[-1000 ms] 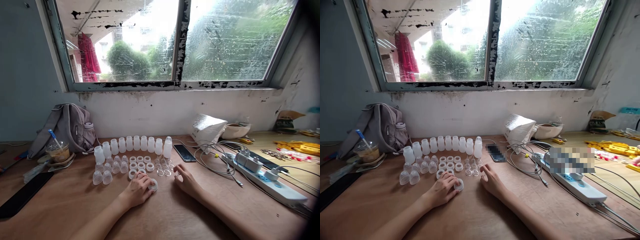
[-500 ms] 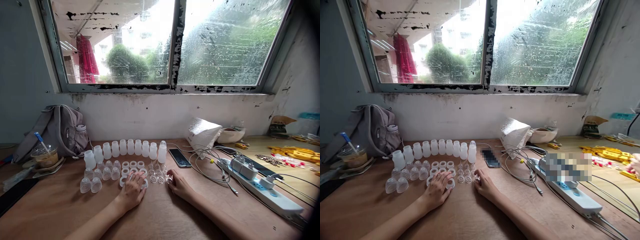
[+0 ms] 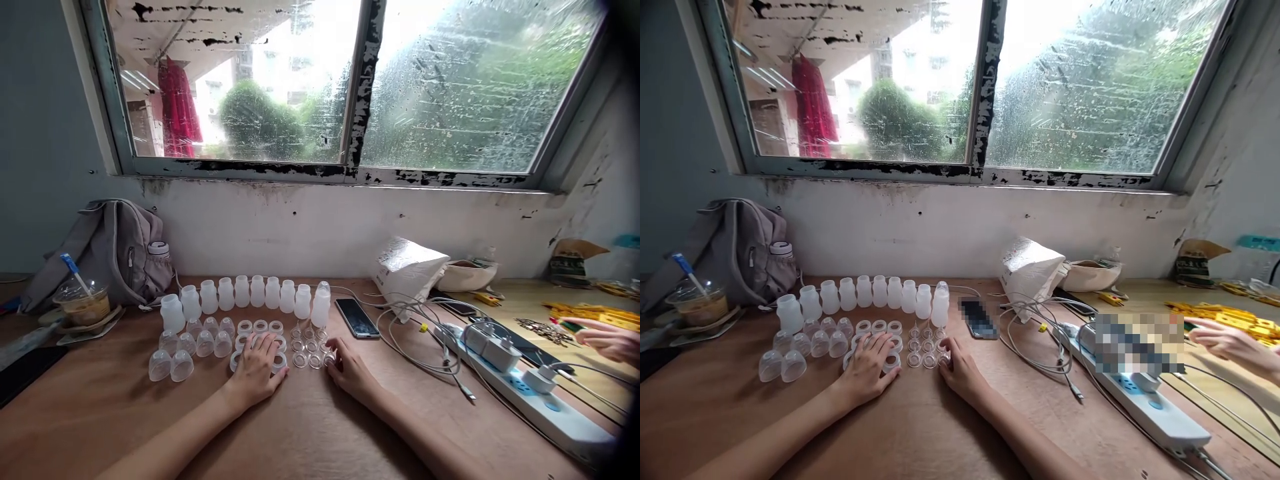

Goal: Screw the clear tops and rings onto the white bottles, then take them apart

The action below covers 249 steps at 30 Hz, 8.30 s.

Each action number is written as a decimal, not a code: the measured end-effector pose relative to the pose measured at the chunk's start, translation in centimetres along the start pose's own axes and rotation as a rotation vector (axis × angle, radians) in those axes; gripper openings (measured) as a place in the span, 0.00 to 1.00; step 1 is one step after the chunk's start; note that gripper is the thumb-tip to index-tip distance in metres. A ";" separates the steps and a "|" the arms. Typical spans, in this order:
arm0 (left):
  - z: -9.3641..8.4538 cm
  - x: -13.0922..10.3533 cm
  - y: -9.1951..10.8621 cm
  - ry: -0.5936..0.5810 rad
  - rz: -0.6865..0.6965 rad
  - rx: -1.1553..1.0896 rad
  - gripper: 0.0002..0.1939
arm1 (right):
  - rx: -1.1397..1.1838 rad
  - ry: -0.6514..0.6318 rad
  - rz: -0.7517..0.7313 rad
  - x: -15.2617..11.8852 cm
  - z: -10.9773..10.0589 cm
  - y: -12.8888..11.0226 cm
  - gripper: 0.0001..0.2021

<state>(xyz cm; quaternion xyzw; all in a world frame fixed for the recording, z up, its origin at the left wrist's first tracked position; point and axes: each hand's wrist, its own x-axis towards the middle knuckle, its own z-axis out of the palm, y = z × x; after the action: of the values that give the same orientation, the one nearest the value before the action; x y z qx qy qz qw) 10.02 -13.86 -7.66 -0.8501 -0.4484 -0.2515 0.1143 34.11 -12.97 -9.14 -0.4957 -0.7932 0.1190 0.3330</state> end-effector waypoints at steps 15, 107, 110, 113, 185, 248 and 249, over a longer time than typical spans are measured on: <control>0.3 -0.1 -0.2 -0.044 -0.054 -0.010 0.22 | 0.021 0.111 -0.034 0.6 -1.0 -0.1 0.12; -7.7 -5.3 -8.8 -0.249 -0.213 0.306 0.18 | 0.788 -0.630 0.352 1.2 -2.3 -8.8 0.13; -7.8 -5.1 -7.9 -0.155 -0.171 0.316 0.17 | 0.823 -0.616 0.366 1.1 -2.0 -9.0 0.14; -8.4 -4.9 -6.2 -0.113 -0.152 0.325 0.16 | 0.884 -0.579 0.442 1.0 -1.6 -9.0 0.15; -4.1 -3.4 -4.5 0.092 0.240 -0.223 0.09 | -0.165 -0.095 -0.305 0.3 0.2 -7.6 0.25; -3.5 -3.5 -0.9 0.096 -0.117 -0.663 0.14 | 0.059 0.024 -0.332 -1.0 4.0 -10.1 0.15; -3.6 -3.5 -0.8 0.090 -0.138 -0.685 0.14 | 0.069 0.040 -0.328 -1.0 4.3 -10.0 0.15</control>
<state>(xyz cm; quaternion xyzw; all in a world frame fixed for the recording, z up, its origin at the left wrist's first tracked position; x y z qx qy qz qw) 6.55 -17.37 -6.48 -0.7949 -0.3889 -0.4316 -0.1751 24.54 -18.06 -7.57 -0.3502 -0.8521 0.0800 0.3806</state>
